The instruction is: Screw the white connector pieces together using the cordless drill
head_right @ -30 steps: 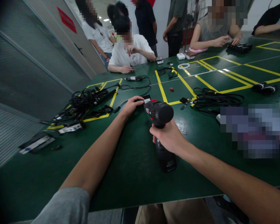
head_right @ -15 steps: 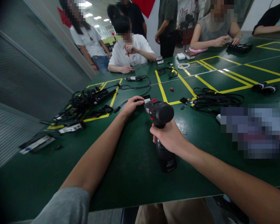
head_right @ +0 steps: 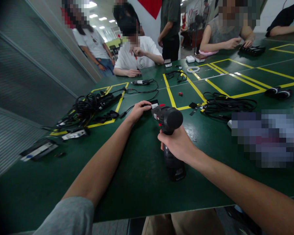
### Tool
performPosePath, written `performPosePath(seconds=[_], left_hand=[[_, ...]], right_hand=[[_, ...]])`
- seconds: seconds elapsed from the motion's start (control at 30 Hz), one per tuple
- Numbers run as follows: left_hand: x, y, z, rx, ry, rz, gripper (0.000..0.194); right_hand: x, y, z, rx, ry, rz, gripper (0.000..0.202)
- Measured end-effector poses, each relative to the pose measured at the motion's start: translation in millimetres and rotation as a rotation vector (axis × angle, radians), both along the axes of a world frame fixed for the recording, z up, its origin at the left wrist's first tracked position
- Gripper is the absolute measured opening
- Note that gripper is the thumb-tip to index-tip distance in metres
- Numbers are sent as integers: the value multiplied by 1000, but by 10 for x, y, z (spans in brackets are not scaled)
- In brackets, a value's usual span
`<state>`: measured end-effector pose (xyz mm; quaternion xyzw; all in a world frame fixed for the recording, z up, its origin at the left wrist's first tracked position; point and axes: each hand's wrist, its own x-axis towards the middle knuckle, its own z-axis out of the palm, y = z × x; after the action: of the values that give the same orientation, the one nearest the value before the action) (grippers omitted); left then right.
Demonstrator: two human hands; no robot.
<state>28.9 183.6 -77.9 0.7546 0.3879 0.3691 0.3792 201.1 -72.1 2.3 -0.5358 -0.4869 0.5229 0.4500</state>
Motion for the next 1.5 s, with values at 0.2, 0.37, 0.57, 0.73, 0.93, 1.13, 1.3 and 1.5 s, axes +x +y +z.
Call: performPosePath(seconds=[0.2, 0.37, 0.57, 0.73, 0.93, 1.13, 1.3, 1.5], left_hand=[[-2, 7, -9, 7, 11, 2, 30], [-3, 0, -6, 16, 3, 4, 29], [-5, 12, -15, 25, -3, 1, 29], [0, 20, -22, 13, -6, 1, 30], [8, 6, -8, -4, -8, 8, 29], [4, -5, 5, 15, -14, -3, 28], [-1, 12, -12, 14, -13, -10, 28], [4, 2, -10, 15, -23, -2, 28]], right_hand=[[-2, -4, -3, 10, 1, -11, 6], [-10, -5, 5, 5, 15, -15, 6], [-11, -2, 1, 19, 17, -8, 6], [-7, -13, 6, 16, 7, -9, 5], [-6, -10, 9, 15, 20, -17, 6], [-10, -2, -3, 14, 24, -17, 7], [-3, -1, -22, 25, 13, -3, 5], [-2, -7, -5, 17, -7, -7, 5]])
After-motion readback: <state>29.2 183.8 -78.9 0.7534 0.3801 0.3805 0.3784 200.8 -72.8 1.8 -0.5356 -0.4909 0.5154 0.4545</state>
